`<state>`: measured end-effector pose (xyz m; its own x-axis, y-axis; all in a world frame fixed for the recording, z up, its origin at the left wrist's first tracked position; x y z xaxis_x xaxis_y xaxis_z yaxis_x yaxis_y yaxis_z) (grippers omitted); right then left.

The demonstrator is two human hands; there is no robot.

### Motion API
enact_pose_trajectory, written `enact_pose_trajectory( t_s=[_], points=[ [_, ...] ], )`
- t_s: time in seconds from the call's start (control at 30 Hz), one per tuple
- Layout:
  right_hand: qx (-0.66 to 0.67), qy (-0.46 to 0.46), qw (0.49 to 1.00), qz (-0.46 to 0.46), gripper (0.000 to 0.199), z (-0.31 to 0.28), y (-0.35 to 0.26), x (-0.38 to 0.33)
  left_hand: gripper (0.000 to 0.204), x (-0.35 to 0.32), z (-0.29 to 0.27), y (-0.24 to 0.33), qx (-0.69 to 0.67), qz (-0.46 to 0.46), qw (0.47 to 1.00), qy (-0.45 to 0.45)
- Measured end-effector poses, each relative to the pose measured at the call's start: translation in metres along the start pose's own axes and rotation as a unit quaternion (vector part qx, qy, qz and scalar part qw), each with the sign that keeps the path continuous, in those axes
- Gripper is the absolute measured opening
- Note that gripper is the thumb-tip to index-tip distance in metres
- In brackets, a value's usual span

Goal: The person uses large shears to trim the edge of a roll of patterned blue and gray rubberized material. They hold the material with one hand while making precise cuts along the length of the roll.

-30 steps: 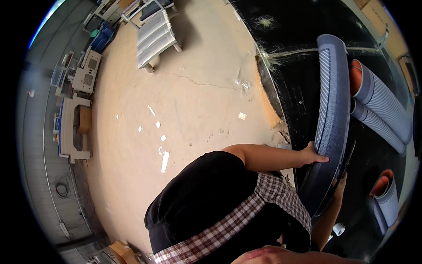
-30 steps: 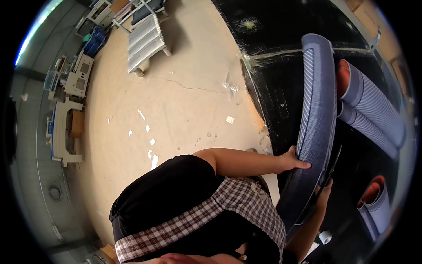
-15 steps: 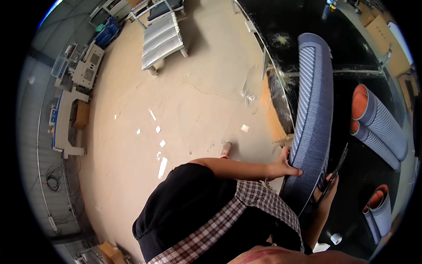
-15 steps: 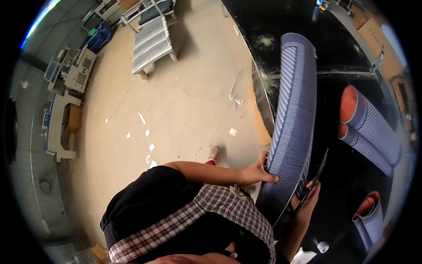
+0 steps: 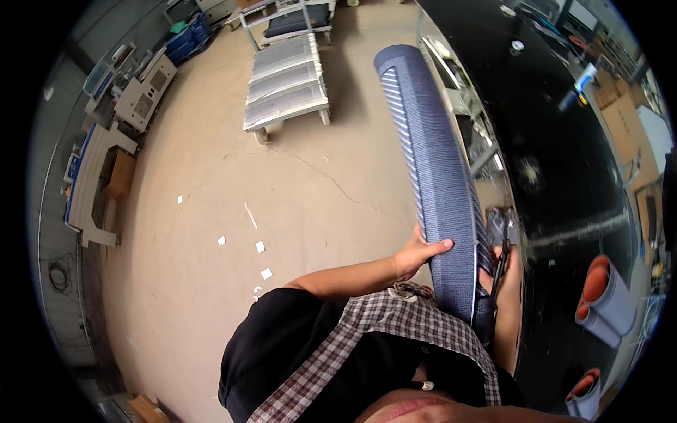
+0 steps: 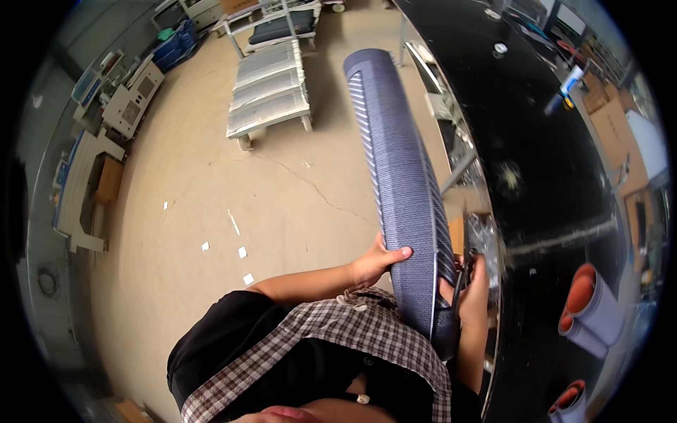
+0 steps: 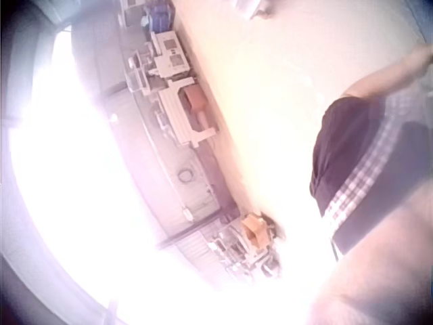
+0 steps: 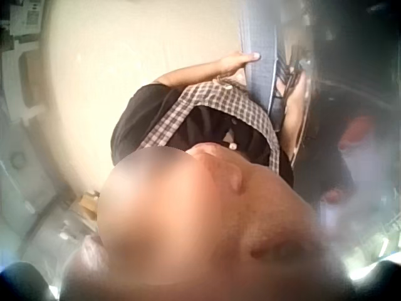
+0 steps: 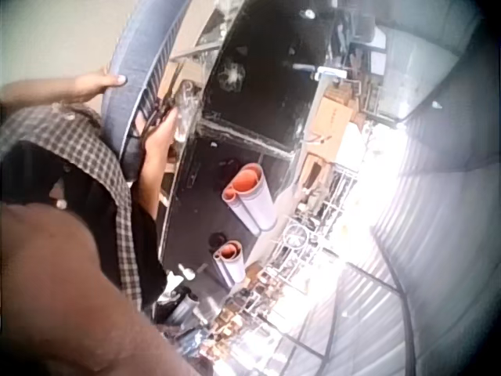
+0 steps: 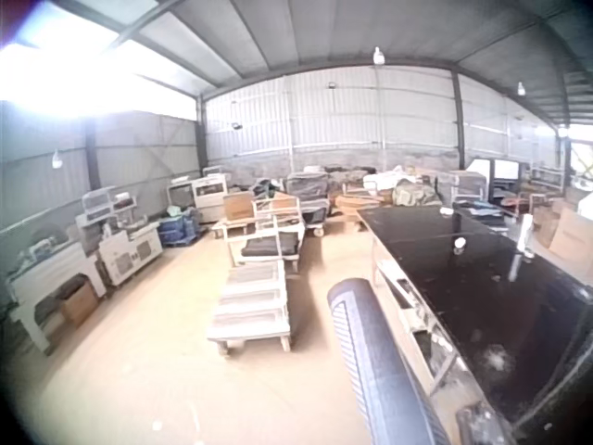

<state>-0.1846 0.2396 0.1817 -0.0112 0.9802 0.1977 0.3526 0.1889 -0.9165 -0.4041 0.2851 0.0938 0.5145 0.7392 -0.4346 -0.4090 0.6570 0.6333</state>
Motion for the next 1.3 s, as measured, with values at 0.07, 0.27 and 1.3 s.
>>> enact_pose_trajectory(
  t_s=[0.07, 0.27, 1.3],
  points=[
    [-0.016, -0.032, 0.999, -0.029, 0.068, 0.042, 0.016, 0.058, 0.091, 0.013, -0.041, 0.042, -0.028, 0.030, 0.999, 0.035],
    [0.033, -0.160, 0.984, -0.065, 0.067, 0.176, 0.043, 0.262, 0.086, 0.075, -0.166, 0.174, -0.089, 0.118, 0.981, 0.126],
    [-0.087, -0.532, 0.827, -0.160, 0.068, 0.742, 0.100, 1.018, 0.076, 0.398, -0.650, 0.654, -0.254, 0.327, 0.801, 0.434]
  ],
)
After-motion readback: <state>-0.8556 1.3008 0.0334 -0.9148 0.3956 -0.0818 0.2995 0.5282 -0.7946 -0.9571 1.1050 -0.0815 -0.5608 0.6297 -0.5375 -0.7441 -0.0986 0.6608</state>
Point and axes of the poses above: each hand's wrist, its own x-axis towards the middle knuckle, its own z-axis out of the palm, y = z × x, the point moved 5 cm from there along x, towards the middle knuckle, and after that the axes turned 10 degrees about -z, right-handed, at the moved point
